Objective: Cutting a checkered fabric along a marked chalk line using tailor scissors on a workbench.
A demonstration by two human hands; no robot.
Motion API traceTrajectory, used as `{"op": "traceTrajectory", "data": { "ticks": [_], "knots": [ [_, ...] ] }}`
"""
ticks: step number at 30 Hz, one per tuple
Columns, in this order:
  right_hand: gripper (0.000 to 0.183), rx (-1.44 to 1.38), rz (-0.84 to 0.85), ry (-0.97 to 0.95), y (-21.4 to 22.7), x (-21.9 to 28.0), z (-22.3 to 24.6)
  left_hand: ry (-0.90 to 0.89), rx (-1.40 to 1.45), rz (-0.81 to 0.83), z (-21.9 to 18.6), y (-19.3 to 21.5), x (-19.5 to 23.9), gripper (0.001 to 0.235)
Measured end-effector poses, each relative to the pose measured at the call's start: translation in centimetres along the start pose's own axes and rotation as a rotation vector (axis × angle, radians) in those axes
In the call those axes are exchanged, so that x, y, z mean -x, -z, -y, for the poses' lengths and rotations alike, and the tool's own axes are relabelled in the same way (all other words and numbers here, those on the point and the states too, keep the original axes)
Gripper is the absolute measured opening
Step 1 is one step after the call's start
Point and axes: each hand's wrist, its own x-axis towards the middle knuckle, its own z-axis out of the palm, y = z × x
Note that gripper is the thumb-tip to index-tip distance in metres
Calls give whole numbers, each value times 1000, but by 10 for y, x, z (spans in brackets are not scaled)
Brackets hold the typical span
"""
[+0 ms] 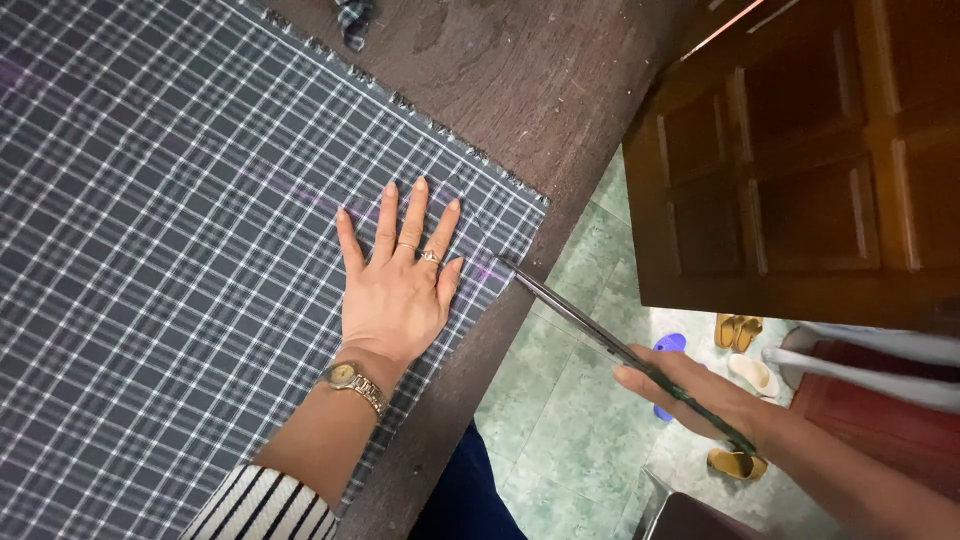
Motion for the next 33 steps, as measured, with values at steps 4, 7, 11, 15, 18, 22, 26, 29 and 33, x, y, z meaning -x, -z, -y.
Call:
{"op": "traceTrajectory", "data": {
  "ticks": [4, 7, 11, 15, 18, 22, 26, 29, 33],
  "knots": [
    [42, -10, -35, -5, -8, -4, -9, 0, -10, -5, 0, 0, 0, 55],
    [40, -146, 36, -21, -8, 13, 11, 8, -33, 3, 0, -3, -1, 55],
    [36, -360, 5, -441, -12, 41, 71, 6, -57, -17, 1, -7, 0, 55],
    [47, -417, 18, -286, -28, 36, 71, 10, -45, -17, 1, -11, 1, 56],
    [48, -424, 13, -253, -43, 27, 75, 10, -47, -23, 1, -12, 0, 57],
    [48, -467, -48, -155, -62, 14, 75, 22, -60, -20, 1, -13, 0, 57],
    [47, -465, -81, -157, -65, 17, 88, 13, -42, -22, 2, -18, 1, 57],
    [46, -463, -113, -129, -67, 19, 96, 15, -59, -41, 3, -21, 0, 56],
    [52, -521, -158, -182, -72, 18, 98, 18, -70, -41, 3, -21, 0, 56]
  ]
}}
